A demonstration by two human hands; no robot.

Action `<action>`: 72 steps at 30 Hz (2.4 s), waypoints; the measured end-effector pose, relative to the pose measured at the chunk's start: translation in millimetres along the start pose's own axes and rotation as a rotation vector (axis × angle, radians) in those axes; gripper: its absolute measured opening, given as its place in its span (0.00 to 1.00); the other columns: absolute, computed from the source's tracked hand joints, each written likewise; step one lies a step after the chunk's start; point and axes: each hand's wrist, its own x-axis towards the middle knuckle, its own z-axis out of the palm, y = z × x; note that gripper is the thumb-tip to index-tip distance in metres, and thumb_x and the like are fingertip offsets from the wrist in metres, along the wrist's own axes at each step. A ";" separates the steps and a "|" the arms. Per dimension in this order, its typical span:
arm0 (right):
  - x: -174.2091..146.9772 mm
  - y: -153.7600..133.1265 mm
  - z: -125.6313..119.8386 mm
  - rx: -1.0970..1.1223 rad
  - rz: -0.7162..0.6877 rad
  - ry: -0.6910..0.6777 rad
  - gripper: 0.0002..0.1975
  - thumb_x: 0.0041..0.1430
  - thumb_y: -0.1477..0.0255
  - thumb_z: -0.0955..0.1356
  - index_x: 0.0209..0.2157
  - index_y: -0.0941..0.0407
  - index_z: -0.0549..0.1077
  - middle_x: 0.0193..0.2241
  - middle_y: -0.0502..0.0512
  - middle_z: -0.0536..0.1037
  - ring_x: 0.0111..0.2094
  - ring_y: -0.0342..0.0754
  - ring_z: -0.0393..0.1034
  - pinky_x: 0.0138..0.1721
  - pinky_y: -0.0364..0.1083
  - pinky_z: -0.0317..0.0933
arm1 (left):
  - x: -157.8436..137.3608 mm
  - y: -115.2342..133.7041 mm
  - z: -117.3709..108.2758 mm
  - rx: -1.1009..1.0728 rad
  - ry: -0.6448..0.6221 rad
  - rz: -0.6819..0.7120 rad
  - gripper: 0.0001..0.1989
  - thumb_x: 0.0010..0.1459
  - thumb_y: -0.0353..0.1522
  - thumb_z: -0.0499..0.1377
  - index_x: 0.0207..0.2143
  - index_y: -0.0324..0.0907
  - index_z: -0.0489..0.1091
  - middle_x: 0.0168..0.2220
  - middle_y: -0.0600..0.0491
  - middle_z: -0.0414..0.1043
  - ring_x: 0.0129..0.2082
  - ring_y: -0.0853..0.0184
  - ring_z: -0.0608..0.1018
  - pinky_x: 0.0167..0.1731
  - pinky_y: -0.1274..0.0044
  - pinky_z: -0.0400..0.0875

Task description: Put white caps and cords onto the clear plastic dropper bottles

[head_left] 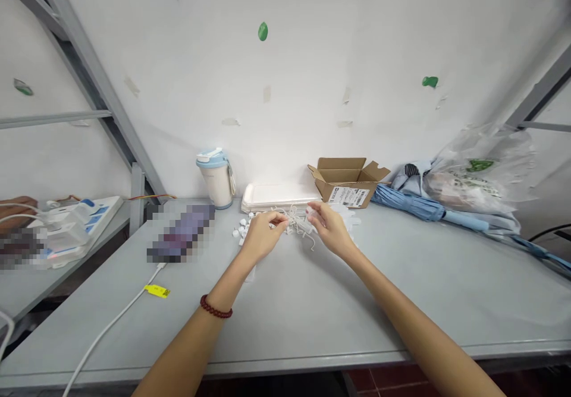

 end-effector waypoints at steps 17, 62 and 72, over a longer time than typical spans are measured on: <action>-18.3 -29.8 12.9 0.150 0.015 -0.080 0.17 0.57 0.72 0.64 0.50 0.53 0.64 0.41 0.57 0.77 0.46 0.51 0.70 0.42 0.49 0.64 | -6.7 11.9 2.9 -0.302 -0.034 -0.019 0.08 0.53 0.34 0.58 0.31 0.39 0.74 0.31 0.51 0.77 0.33 0.65 0.77 0.35 0.77 0.70; -11.4 -30.4 8.0 1.154 0.473 -0.199 0.08 0.50 0.68 0.72 0.32 0.56 0.78 0.34 0.54 0.78 0.43 0.48 0.69 0.49 0.46 0.58 | -18.8 15.9 10.5 0.218 0.013 0.444 0.17 0.55 0.28 0.58 0.48 0.41 0.66 0.48 0.48 0.69 0.52 0.58 0.64 0.51 0.63 0.64; -12.8 -35.4 4.6 1.111 0.400 -0.255 0.12 0.53 0.64 0.70 0.36 0.56 0.78 0.38 0.56 0.78 0.46 0.51 0.69 0.53 0.49 0.56 | -18.2 13.7 11.3 0.221 0.022 0.491 0.21 0.52 0.27 0.61 0.49 0.43 0.63 0.49 0.48 0.68 0.54 0.57 0.63 0.51 0.61 0.64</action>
